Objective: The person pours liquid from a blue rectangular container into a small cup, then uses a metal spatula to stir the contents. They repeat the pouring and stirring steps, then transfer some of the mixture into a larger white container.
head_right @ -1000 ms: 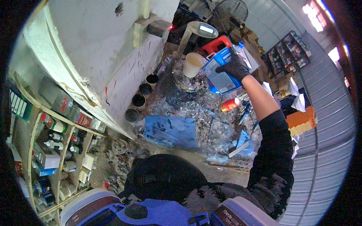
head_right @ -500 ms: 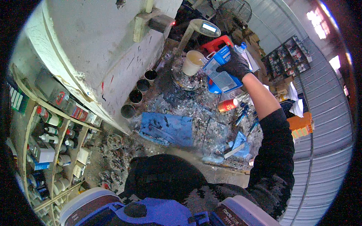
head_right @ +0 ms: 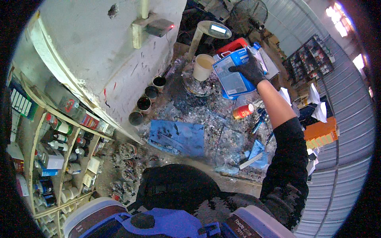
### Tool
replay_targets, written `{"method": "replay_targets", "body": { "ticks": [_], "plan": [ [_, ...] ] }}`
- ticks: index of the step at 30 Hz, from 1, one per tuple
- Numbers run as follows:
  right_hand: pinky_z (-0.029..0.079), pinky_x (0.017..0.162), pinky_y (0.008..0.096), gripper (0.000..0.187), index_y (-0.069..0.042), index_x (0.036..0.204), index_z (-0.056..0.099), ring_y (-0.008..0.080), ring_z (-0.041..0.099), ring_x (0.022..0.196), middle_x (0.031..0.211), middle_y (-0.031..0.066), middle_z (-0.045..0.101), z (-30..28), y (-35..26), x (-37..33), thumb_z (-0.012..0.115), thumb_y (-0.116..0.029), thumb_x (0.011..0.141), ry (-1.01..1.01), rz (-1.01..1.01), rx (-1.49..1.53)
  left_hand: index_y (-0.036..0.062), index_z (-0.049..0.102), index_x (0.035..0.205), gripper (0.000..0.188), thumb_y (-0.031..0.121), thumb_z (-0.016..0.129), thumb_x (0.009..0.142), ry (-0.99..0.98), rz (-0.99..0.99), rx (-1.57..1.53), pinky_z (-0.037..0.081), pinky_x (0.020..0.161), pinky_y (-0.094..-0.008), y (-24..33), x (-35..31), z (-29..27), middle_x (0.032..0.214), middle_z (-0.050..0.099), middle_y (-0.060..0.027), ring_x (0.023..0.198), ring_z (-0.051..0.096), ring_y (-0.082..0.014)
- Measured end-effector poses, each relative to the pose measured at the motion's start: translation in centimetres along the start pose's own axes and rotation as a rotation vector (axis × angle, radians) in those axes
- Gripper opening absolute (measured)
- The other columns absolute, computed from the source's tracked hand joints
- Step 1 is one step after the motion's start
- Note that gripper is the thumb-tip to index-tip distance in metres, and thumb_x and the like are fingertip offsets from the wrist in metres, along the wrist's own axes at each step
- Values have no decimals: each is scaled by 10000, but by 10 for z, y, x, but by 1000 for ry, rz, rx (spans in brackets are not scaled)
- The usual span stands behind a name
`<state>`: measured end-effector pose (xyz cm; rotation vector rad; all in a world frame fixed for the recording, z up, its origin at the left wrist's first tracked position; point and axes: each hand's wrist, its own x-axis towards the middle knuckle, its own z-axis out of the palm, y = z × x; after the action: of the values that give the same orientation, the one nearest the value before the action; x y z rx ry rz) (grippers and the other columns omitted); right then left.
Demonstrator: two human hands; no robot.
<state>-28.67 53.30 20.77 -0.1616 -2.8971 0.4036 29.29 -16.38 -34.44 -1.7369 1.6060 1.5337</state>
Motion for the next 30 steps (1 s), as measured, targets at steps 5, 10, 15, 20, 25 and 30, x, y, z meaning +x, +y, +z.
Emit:
{"method": "replay_targets", "body": {
  "ticks": [5,10,15,20,25,30],
  "plan": [
    [448,1180,465,1355,-39,1642,337,402,544,1418,1540,257,546,-10,-7,6,970,-567,566,-9,-89,-113,54,606,819,590,607,584,1024,21,-43,-29,417,388,-396,-4,-17,-4,609,545,-72,441,519,-235],
    [418,1208,456,1375,-66,1659,330,394,511,1456,1584,244,509,-13,-20,15,972,-557,547,-88,-51,-228,49,635,824,595,600,565,1036,30,-60,17,431,407,-388,1,-18,-4,611,552,-68,450,529,-231],
    [400,1224,455,1409,-46,1667,302,398,492,1470,1590,245,501,-17,-27,17,967,-558,535,-159,-67,-239,41,642,819,599,597,571,1031,-5,92,0,436,414,-376,-3,-7,2,612,568,-68,461,545,-218],
    [401,1226,451,1416,-39,1657,321,400,496,1465,1578,261,506,-16,-25,18,970,-568,514,-142,-59,-249,45,636,825,576,580,586,1032,26,58,-4,429,411,-375,-5,-7,5,610,562,-66,456,531,-212],
    [417,1214,451,1423,-15,1654,302,395,517,1447,1561,264,525,-14,-9,19,985,-553,528,-67,-67,-139,47,621,846,576,590,585,1034,17,14,25,422,411,-384,-8,-9,3,617,552,-64,458,521,-222],
    [430,1198,436,1379,15,1644,299,372,537,1425,1536,259,544,-9,6,9,993,-502,571,-23,-18,190,45,619,853,587,602,575,1034,20,14,18,425,426,-393,-7,-13,2,652,568,-74,476,525,-232]
  ]
}}
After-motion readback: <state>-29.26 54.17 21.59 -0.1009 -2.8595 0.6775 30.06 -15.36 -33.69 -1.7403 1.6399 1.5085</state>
